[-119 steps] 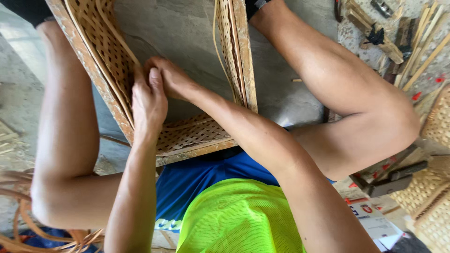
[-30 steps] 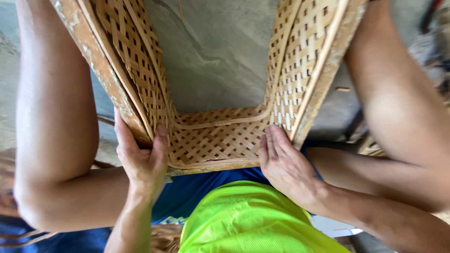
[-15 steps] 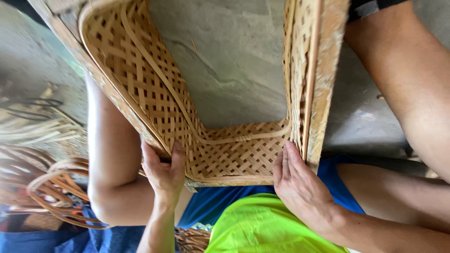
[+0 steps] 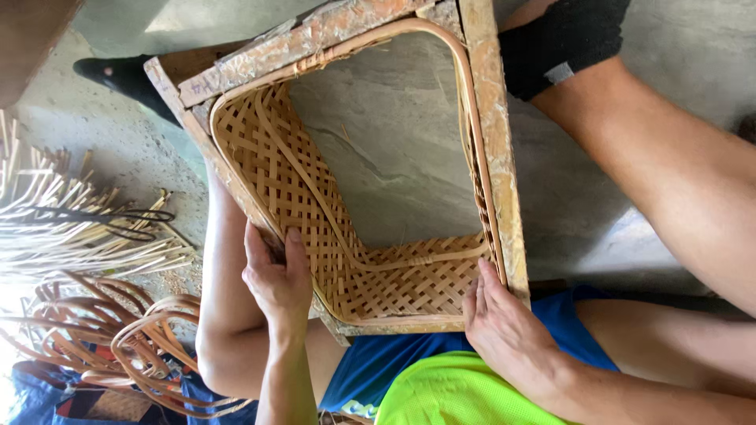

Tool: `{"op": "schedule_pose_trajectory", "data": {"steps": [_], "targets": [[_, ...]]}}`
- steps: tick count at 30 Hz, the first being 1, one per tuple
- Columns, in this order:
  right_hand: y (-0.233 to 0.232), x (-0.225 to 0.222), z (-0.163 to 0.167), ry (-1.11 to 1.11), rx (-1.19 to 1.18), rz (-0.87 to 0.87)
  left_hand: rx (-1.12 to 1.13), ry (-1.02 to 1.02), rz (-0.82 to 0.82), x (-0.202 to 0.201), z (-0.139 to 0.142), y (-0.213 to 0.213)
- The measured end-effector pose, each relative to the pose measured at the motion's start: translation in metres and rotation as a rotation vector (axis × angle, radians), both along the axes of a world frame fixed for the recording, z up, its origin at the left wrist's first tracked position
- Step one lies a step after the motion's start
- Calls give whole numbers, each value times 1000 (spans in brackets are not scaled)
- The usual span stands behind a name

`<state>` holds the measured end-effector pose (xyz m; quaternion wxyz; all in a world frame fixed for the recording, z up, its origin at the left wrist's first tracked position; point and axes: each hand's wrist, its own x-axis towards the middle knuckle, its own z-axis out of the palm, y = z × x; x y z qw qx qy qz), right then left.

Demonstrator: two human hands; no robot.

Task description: The person weaves a rectangular bamboo basket using thin strips and a wooden frame. They insert and press the strips into the frame, use a clamp to secure the edge, and repeatedly adjust the weave to maintain shape.

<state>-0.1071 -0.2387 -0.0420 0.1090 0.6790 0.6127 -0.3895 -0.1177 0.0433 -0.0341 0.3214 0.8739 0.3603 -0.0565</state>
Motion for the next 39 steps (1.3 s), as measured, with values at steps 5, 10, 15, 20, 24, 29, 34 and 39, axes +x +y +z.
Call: {"op": "schedule_pose_trajectory", "data": {"steps": [5,10,15,20,24,29,34,39], "targets": [[-7,-8,1,-109,65,23,59,-29,-35,-12,-3,3],[-21,-25,-2,-174,200,-51,149,-87,-98,-20,2,-2],[-47,-30,2,-170,293,-246,137,-180,-95,-41,14,-21],[-79,-6,38,183,251,-339,151,-265,-98,-59,17,-41],[-69,32,64,192,880,-882,195,-224,-69,-58,13,-40],[-18,73,38,-437,901,-1187,187,-361,-97,-64,1,-30],[-15,70,17,-311,950,-1245,165,-362,-84,-71,-12,-26],[-16,62,19,-381,951,-1228,231,-441,-139,-73,-22,-25]]}}
